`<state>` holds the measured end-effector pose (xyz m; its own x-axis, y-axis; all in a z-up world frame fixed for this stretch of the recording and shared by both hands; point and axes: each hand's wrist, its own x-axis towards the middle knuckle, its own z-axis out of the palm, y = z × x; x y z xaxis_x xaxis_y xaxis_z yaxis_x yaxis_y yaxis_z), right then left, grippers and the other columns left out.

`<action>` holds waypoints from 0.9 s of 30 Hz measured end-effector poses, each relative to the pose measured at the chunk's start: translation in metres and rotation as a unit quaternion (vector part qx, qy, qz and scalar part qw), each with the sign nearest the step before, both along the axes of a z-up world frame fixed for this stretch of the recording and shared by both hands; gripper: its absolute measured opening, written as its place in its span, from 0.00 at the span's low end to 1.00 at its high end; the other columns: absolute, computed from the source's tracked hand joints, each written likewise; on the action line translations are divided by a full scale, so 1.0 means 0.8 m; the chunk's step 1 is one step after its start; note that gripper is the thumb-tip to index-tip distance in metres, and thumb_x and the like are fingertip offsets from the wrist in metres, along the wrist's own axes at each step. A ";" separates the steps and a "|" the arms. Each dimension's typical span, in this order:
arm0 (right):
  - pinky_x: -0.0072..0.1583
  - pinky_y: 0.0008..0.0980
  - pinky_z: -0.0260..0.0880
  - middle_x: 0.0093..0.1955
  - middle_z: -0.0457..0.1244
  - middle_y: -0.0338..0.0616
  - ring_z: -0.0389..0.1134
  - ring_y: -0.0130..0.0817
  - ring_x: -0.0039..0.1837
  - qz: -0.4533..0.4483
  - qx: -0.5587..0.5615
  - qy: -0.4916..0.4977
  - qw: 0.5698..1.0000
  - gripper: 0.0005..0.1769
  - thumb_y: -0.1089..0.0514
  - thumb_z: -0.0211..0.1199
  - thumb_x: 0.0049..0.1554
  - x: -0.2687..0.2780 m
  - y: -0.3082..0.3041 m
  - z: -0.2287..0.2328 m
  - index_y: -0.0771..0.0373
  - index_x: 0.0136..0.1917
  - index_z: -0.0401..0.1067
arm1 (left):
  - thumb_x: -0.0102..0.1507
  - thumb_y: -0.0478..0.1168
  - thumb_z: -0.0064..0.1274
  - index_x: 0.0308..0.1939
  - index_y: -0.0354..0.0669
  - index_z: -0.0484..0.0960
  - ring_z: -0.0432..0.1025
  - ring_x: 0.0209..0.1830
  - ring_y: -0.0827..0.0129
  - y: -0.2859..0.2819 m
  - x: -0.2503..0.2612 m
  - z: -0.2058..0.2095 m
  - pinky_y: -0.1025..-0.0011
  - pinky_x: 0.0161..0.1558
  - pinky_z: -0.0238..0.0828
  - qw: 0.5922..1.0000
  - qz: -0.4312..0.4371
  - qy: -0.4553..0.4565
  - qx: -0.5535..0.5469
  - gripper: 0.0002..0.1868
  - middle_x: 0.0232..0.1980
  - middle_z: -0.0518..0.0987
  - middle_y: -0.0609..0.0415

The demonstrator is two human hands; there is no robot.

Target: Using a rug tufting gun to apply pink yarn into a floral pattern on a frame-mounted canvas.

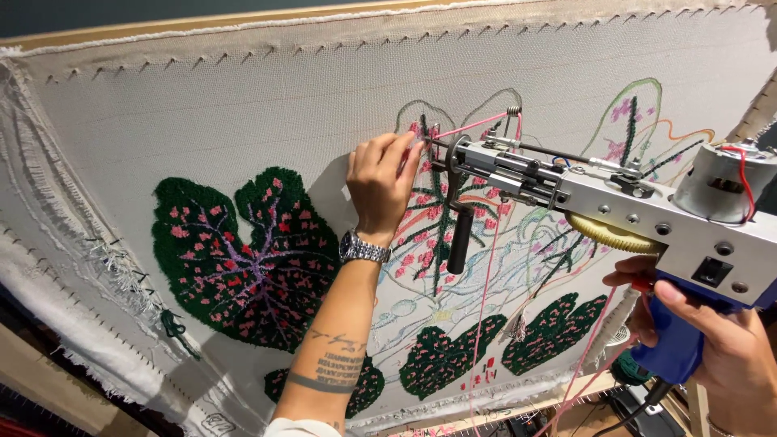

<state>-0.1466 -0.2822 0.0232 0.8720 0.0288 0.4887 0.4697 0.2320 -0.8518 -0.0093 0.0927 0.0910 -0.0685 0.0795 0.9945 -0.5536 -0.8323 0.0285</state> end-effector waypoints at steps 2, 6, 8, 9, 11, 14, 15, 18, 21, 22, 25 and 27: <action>0.35 0.32 0.64 0.58 0.67 0.72 0.62 0.30 0.37 -0.001 0.002 -0.004 1.000 0.25 0.64 0.56 0.64 0.002 -0.004 -0.003 0.78 0.72 0.64 | 0.65 0.44 0.64 0.47 0.46 0.86 0.73 0.42 0.66 0.001 0.008 0.004 0.65 0.45 0.70 0.999 0.025 -0.004 0.027 0.10 0.44 0.80 0.59; 0.34 0.33 0.64 0.58 0.68 0.73 0.62 0.33 0.35 -0.007 0.001 0.004 1.000 0.26 0.63 0.56 0.64 0.001 -0.014 -0.006 0.78 0.73 0.64 | 0.66 0.43 0.62 0.46 0.48 0.88 0.72 0.39 0.69 0.002 0.047 -0.006 0.68 0.42 0.67 0.996 0.073 0.000 0.054 0.07 0.44 0.81 0.61; 0.34 0.33 0.64 0.58 0.68 0.74 0.62 0.33 0.35 -0.012 -0.001 0.008 1.000 0.26 0.62 0.56 0.64 0.000 -0.015 -0.006 0.78 0.73 0.64 | 0.67 0.42 0.61 0.46 0.49 0.88 0.71 0.38 0.70 0.004 0.066 -0.014 0.69 0.41 0.66 0.995 0.078 0.013 0.058 0.06 0.44 0.82 0.61; 0.34 0.34 0.65 0.58 0.68 0.73 0.62 0.33 0.35 -0.014 -0.005 0.008 1.000 0.27 0.62 0.56 0.64 0.001 -0.016 -0.007 0.78 0.73 0.64 | 0.68 0.43 0.59 0.47 0.46 0.86 0.72 0.40 0.68 0.004 0.071 -0.016 0.69 0.42 0.67 0.996 0.069 0.008 0.052 0.07 0.45 0.82 0.58; 0.35 0.34 0.66 0.58 0.68 0.73 0.62 0.33 0.35 -0.015 -0.009 0.009 1.000 0.27 0.62 0.56 0.64 0.001 -0.017 -0.009 0.78 0.73 0.64 | 0.70 0.43 0.58 0.48 0.43 0.85 0.72 0.41 0.67 0.005 0.069 -0.021 0.70 0.44 0.68 0.997 0.060 0.003 0.047 0.09 0.46 0.81 0.55; 0.35 0.34 0.66 0.58 0.69 0.72 0.63 0.33 0.35 -0.014 -0.007 0.010 1.000 0.26 0.62 0.56 0.64 0.003 -0.015 -0.008 0.78 0.73 0.64 | 0.70 0.42 0.56 0.49 0.42 0.83 0.72 0.44 0.66 0.001 0.043 -0.021 0.69 0.47 0.69 1.000 -0.006 -0.014 -0.027 0.08 0.47 0.82 0.55; 0.35 0.34 0.66 0.58 0.69 0.71 0.63 0.33 0.36 -0.018 -0.006 0.014 1.000 0.26 0.62 0.57 0.64 0.003 -0.013 -0.007 0.78 0.72 0.65 | 0.71 0.41 0.56 0.48 0.42 0.83 0.72 0.46 0.65 -0.001 0.028 -0.018 0.68 0.50 0.70 0.999 -0.006 -0.018 -0.046 0.07 0.48 0.81 0.55; 0.35 0.34 0.66 0.58 0.69 0.70 0.63 0.32 0.38 -0.029 -0.003 0.029 0.999 0.25 0.62 0.57 0.64 0.002 -0.010 -0.010 0.77 0.71 0.66 | 0.71 0.41 0.57 0.46 0.41 0.82 0.72 0.49 0.63 -0.002 0.010 -0.018 0.66 0.53 0.70 0.997 -0.009 -0.015 -0.073 0.07 0.48 0.80 0.54; 0.35 0.35 0.66 0.58 0.69 0.68 0.63 0.31 0.39 -0.049 -0.005 0.050 0.998 0.24 0.62 0.58 0.64 -0.002 -0.002 -0.004 0.76 0.70 0.67 | 0.69 0.45 0.59 0.46 0.41 0.82 0.72 0.48 0.63 -0.001 0.010 -0.010 0.66 0.53 0.69 0.998 -0.014 -0.016 -0.052 0.10 0.47 0.80 0.54; 0.35 0.36 0.66 0.57 0.69 0.68 0.62 0.31 0.40 -0.062 -0.008 0.062 0.996 0.23 0.62 0.58 0.64 -0.004 0.002 0.000 0.76 0.69 0.67 | 0.67 0.47 0.59 0.46 0.41 0.82 0.72 0.47 0.63 0.000 0.009 -0.007 0.66 0.51 0.67 0.999 -0.014 -0.022 -0.023 0.13 0.47 0.80 0.54; 0.35 0.36 0.66 0.57 0.69 0.68 0.62 0.32 0.40 -0.072 -0.008 0.072 0.995 0.22 0.63 0.57 0.64 0.001 -0.005 -0.012 0.75 0.69 0.67 | 0.64 0.50 0.62 0.47 0.41 0.86 0.71 0.43 0.63 -0.005 -0.004 0.008 0.65 0.46 0.64 0.998 0.055 -0.003 0.016 0.17 0.45 0.80 0.55; 0.35 0.36 0.66 0.57 0.69 0.68 0.63 0.32 0.41 -0.062 0.000 0.067 0.996 0.22 0.63 0.57 0.64 0.002 -0.006 -0.012 0.75 0.70 0.67 | 0.65 0.48 0.62 0.47 0.44 0.87 0.71 0.44 0.64 -0.001 0.013 0.002 0.65 0.47 0.64 0.997 0.070 -0.003 0.022 0.13 0.45 0.80 0.58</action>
<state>-0.1450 -0.2872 0.0135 0.9265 -0.0827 0.3672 0.3763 0.1796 -0.9089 0.0012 0.0916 0.0927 -0.0824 0.0260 0.9963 -0.4320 -0.9018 -0.0122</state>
